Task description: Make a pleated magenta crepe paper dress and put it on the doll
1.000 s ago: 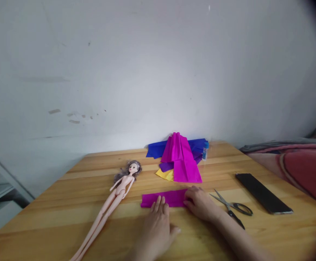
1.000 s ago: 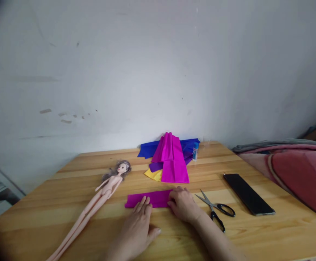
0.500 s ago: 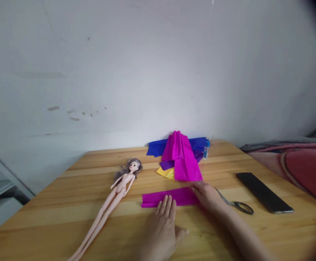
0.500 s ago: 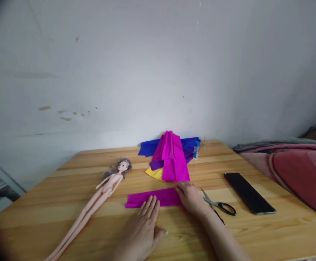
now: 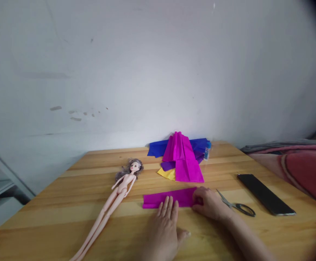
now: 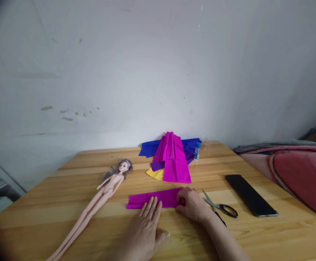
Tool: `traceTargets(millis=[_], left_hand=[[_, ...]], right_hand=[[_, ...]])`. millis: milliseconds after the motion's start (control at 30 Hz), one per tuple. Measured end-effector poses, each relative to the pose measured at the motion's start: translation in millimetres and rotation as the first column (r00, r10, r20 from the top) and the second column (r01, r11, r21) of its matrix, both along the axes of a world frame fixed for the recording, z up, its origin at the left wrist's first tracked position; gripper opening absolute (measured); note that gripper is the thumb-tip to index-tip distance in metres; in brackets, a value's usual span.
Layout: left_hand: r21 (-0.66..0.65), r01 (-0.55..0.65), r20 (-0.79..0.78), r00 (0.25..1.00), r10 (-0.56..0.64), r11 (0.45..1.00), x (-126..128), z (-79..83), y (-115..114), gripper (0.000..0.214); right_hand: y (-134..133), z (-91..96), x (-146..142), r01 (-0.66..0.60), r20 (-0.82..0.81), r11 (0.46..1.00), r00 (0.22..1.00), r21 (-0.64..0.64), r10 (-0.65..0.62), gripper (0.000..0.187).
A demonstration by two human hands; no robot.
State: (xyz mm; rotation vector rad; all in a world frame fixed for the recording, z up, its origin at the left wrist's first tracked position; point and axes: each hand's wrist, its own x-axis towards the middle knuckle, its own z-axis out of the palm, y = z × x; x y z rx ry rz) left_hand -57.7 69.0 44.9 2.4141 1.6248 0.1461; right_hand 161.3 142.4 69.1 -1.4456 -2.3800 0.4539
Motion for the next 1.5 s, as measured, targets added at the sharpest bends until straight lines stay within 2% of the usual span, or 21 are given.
traceTargets(millis=[233, 433, 667, 833, 1033, 1500], left_hand=[[-0.014, -0.001, 0.008, 1.0, 0.001, 1.0, 1.3, 2.0, 0.2, 0.082], [-0.011, -0.005, 0.004, 1.0, 0.005, 1.0, 2.0, 4.6, -0.1, 0.083], [-0.011, -0.007, -0.018, 1.0, 0.007, 1.0, 1.9, 0.3, 1.6, 0.084], [-0.001, -0.032, 0.0, 0.999, 0.032, 0.999, 1.3, -4.9, 2.0, 0.083], [-0.004, -0.047, -0.006, 0.999, 0.047, 0.999, 4.4, -1.4, 1.5, 0.081], [0.033, -0.09, -0.002, 0.996, 0.09, 0.995, 7.5, -2.5, 4.7, 0.075]], right_hand=[[0.5, 2.1, 0.1, -0.061, -0.056, 0.998, 0.997, -0.009, 0.061, 0.006], [0.7, -0.7, 0.4, -0.021, -0.062, 1.0, 0.998, 0.003, 0.021, 0.015], [1.4, -1.5, -1.3, -0.036, -0.018, 0.999, 0.999, 0.0, 0.036, 0.007], [4.3, 0.0, -2.0, -0.012, -0.018, 1.0, 1.0, -0.013, 0.012, 0.011], [6.4, -0.6, -2.6, -0.007, -0.019, 0.999, 1.0, -0.032, 0.007, 0.017], [6.0, 0.1, -0.7, 0.033, -0.003, 0.999, 0.999, -0.019, -0.033, 0.016]])
